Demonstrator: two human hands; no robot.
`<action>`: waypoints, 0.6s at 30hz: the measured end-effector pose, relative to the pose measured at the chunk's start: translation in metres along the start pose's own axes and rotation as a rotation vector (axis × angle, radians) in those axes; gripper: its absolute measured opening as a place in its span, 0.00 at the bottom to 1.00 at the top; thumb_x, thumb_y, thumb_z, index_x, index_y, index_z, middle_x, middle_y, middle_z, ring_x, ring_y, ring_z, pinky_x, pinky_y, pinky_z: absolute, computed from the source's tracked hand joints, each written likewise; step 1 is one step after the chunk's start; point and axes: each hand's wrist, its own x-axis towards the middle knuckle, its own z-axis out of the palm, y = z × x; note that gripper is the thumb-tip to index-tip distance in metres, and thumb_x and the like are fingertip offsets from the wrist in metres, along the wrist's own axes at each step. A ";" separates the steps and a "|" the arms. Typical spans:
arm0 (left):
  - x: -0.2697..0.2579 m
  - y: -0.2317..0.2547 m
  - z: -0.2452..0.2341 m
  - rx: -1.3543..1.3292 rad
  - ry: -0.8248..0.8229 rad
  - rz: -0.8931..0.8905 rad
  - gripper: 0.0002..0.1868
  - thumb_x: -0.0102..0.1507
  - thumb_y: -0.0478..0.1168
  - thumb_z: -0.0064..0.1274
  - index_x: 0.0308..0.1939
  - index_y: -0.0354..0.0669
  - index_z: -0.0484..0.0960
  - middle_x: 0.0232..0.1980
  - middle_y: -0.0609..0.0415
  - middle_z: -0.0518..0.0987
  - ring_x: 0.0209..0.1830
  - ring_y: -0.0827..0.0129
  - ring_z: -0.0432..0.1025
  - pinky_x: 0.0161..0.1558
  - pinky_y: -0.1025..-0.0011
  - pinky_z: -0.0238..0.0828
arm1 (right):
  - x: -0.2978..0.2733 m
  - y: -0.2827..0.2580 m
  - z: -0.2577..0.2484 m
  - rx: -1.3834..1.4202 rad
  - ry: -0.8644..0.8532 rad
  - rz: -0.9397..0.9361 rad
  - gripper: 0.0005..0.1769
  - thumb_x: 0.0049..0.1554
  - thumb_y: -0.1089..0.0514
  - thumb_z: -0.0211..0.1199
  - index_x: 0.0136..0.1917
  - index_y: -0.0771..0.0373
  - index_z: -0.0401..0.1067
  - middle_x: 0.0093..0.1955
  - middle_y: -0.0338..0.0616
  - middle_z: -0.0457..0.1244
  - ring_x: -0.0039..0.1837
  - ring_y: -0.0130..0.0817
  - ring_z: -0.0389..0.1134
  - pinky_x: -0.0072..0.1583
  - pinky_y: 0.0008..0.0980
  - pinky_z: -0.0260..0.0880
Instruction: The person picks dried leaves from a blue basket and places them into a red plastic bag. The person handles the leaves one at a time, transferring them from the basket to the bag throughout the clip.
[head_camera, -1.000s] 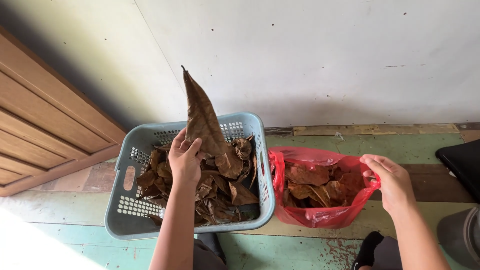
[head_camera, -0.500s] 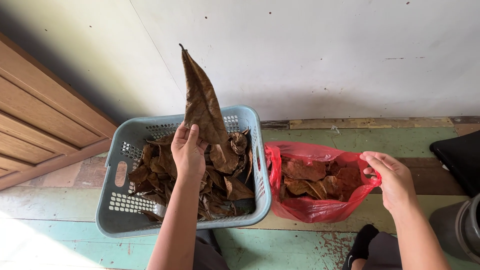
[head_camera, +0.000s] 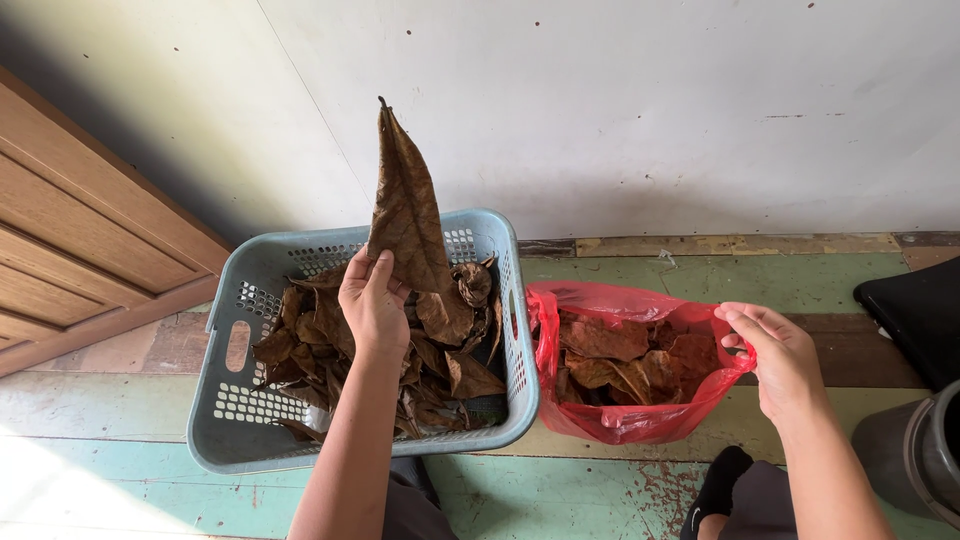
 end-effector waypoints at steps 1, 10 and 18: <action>0.001 0.000 -0.001 0.000 0.000 0.000 0.08 0.66 0.36 0.56 0.50 0.44 0.81 0.46 0.53 0.82 0.42 0.67 0.77 0.38 0.67 0.79 | 0.001 0.001 0.000 0.000 0.000 0.000 0.09 0.62 0.59 0.63 0.54 0.63 0.77 0.53 0.43 0.70 0.43 0.32 0.61 0.55 0.29 0.62; -0.003 0.007 0.004 -0.002 0.021 -0.028 0.18 0.66 0.35 0.56 0.60 0.41 0.79 0.53 0.54 0.84 0.51 0.65 0.78 0.45 0.64 0.81 | 0.001 -0.001 0.003 0.012 -0.006 0.005 0.09 0.62 0.59 0.63 0.54 0.63 0.77 0.53 0.43 0.69 0.42 0.32 0.61 0.54 0.29 0.62; 0.000 0.005 0.005 -0.071 0.016 -0.090 0.31 0.55 0.24 0.64 0.63 0.37 0.77 0.48 0.47 0.84 0.46 0.65 0.79 0.44 0.70 0.82 | 0.002 0.000 0.003 -0.001 -0.007 0.004 0.09 0.62 0.60 0.62 0.54 0.64 0.77 0.54 0.44 0.70 0.43 0.33 0.62 0.55 0.29 0.61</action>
